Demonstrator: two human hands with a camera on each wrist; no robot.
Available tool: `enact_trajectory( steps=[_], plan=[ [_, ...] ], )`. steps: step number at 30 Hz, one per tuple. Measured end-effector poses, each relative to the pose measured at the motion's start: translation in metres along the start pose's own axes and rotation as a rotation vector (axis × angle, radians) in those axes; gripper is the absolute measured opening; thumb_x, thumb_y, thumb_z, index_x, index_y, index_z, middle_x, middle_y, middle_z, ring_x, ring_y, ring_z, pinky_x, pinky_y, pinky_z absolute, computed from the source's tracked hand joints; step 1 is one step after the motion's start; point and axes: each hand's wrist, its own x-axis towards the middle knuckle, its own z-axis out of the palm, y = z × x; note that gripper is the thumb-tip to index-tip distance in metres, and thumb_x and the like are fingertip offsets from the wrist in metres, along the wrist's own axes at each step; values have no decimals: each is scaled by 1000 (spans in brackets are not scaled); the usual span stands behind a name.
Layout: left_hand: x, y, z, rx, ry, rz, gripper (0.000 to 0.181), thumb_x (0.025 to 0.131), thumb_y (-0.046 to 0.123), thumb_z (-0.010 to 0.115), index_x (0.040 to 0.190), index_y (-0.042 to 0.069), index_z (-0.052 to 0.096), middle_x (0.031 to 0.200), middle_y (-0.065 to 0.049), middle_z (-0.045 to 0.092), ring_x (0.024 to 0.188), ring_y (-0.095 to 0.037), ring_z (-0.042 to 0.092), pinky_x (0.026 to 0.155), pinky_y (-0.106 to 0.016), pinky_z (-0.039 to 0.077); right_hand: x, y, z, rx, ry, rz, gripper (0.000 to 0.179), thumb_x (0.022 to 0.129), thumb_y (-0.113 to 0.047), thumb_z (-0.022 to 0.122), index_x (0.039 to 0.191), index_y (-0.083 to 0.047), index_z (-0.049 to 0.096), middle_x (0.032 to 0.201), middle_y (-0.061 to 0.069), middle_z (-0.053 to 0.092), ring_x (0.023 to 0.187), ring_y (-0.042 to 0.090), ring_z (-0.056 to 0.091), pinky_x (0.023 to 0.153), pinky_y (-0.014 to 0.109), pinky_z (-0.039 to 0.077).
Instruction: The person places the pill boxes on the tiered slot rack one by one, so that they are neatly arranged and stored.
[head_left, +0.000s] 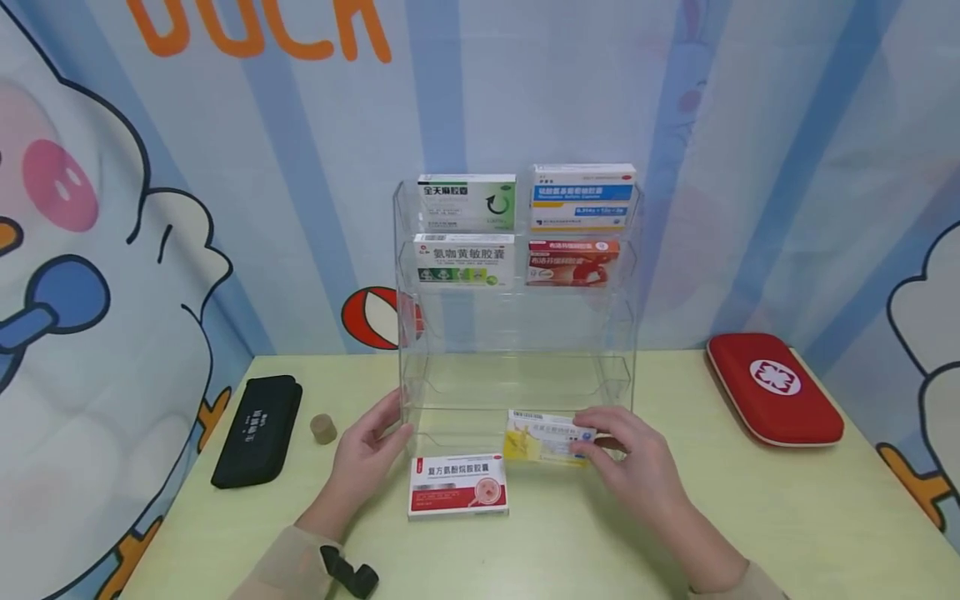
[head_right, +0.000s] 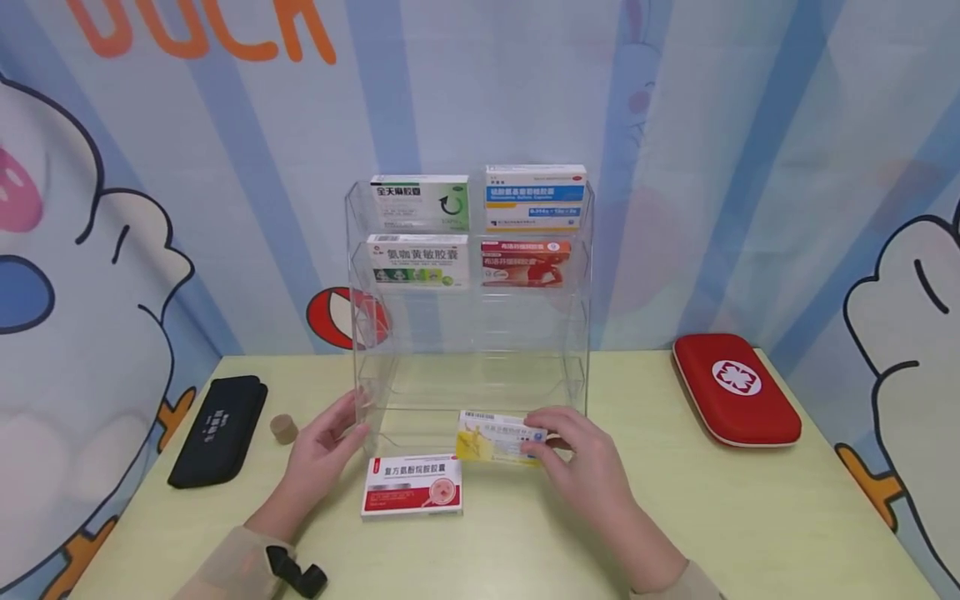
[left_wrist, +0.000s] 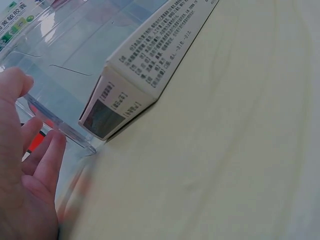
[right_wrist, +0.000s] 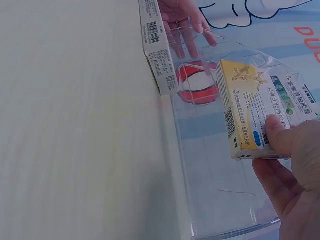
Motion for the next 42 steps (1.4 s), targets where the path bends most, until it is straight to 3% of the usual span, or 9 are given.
enact_trajectory(
  steps=[8,11,17,26,34,42],
  plan=[
    [0,-1,0,-1,-9,-4,61,107,12,73,164,22,54,166,-5,59,152,-29,59,111,-14,54,26,-6,2,-46,19,-11,38,80,7,93,114,-5,82,117,9,81,103,21,79,80,15,67],
    [0,0,-1,-9,-8,-9,60,106,11,73,163,21,54,166,-5,59,152,-29,59,111,-13,54,38,-11,3,-83,8,0,37,81,3,93,115,-5,82,118,9,81,105,26,80,82,21,69],
    [1,-1,-2,-17,-8,-8,60,106,11,73,163,19,55,166,-6,59,151,-29,60,111,-13,54,66,-19,6,-86,0,-4,33,85,-1,92,116,-5,81,121,11,80,108,27,80,83,37,72],
    [1,-2,-2,0,-2,-29,59,106,12,74,162,19,56,163,-6,62,147,-18,63,111,-13,54,107,-28,12,-65,34,-56,30,89,-3,90,117,-4,81,122,11,80,113,27,79,90,35,70],
    [2,-2,-2,4,1,-11,59,106,11,73,162,16,55,164,-10,61,150,-35,61,111,-12,53,137,-35,24,-142,41,-101,27,93,-12,88,119,-6,80,123,9,80,117,25,77,93,38,71],
    [2,-2,-2,12,2,-9,59,107,12,73,162,15,55,164,-11,60,149,-36,61,111,-11,52,153,-32,38,-125,68,-87,23,96,-11,85,118,-5,80,126,9,78,121,26,76,96,38,70]
  ],
)
